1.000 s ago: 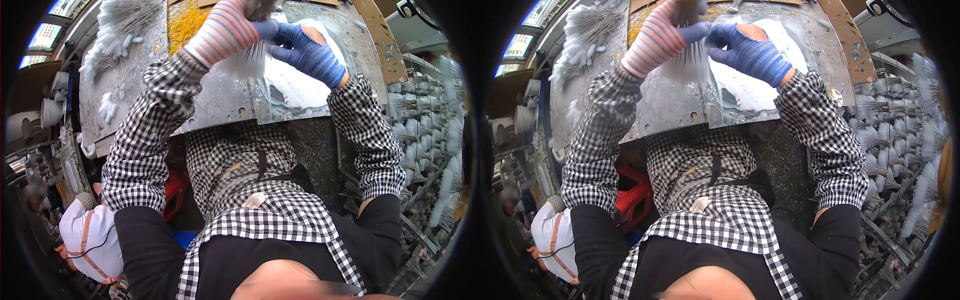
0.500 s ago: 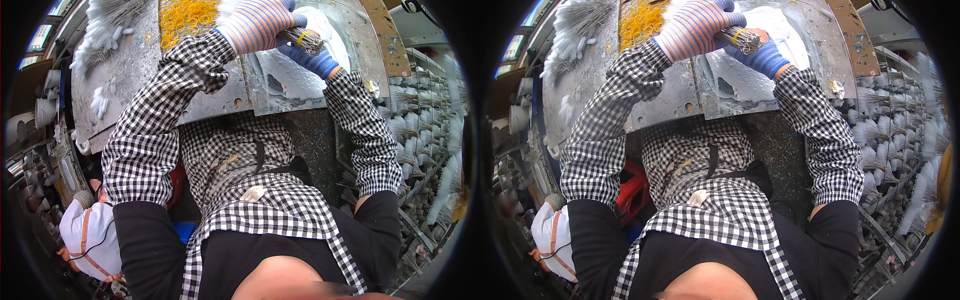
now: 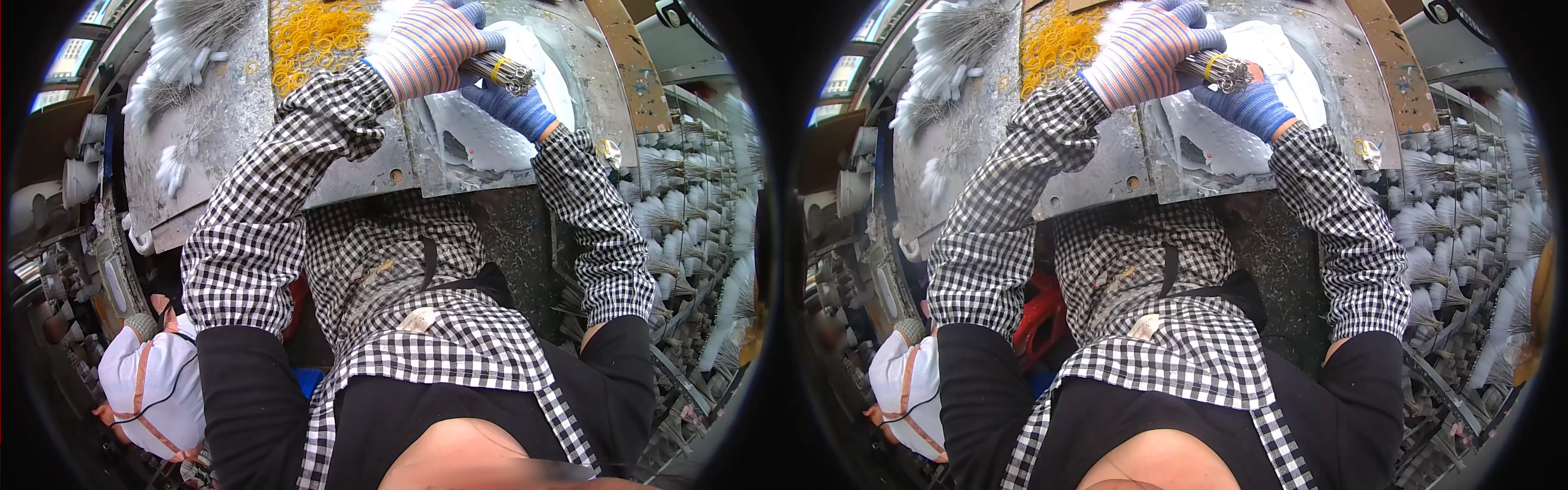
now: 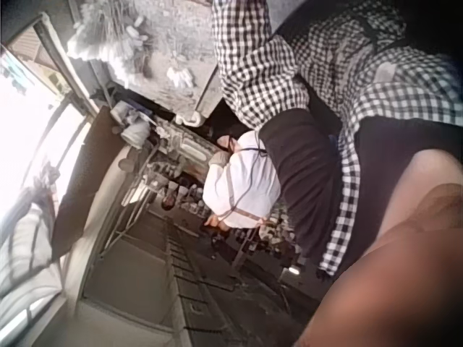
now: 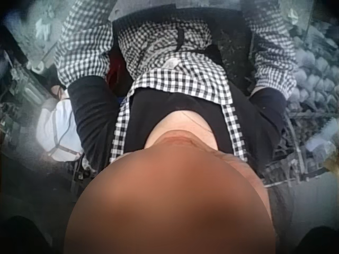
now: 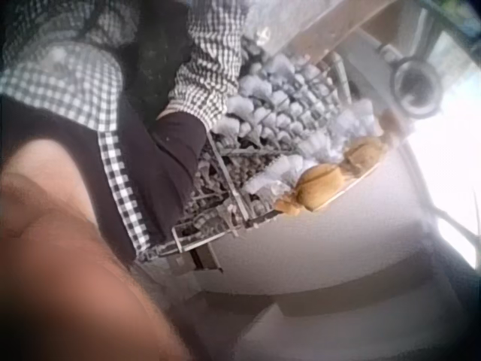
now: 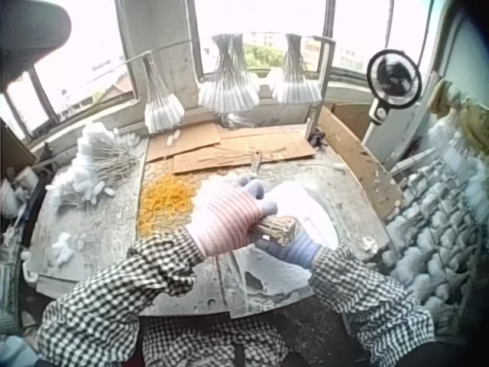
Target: Assembling bundles of white bristles, securing them with rubber bands, and dipping them in a white substance at a manufacturing workstation.
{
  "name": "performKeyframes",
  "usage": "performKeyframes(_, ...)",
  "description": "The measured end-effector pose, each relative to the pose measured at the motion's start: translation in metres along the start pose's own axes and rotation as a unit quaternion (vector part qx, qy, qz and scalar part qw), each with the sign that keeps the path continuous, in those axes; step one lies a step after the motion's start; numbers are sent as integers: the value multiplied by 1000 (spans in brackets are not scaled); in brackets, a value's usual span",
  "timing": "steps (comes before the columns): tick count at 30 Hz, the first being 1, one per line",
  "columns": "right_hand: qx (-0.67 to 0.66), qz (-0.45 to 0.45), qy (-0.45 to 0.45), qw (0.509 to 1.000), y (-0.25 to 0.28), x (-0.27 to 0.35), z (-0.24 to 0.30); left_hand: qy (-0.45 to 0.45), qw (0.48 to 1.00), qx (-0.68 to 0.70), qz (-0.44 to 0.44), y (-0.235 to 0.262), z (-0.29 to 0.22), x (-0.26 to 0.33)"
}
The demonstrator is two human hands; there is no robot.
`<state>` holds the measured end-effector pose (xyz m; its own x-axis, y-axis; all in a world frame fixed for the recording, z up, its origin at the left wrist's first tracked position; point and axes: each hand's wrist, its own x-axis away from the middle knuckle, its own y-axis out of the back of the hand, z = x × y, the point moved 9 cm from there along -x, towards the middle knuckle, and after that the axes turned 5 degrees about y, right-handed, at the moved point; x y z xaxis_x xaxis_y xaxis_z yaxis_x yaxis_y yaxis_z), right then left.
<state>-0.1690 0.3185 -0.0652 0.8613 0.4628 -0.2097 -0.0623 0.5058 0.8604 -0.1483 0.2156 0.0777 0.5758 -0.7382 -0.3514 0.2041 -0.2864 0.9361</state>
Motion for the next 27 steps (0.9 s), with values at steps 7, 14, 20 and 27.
performKeyframes(7,-53,-65,9,996,69,-1,62,94,898,333,-272,22,40,40)
performKeyframes(14,-217,-252,-12,943,144,54,106,304,270,860,-309,-1,104,213)
performKeyframes(20,-188,-123,37,974,110,41,157,447,253,748,-420,-16,88,283)
performKeyframes(27,-269,-105,99,952,91,17,186,336,316,788,-408,-15,94,285)
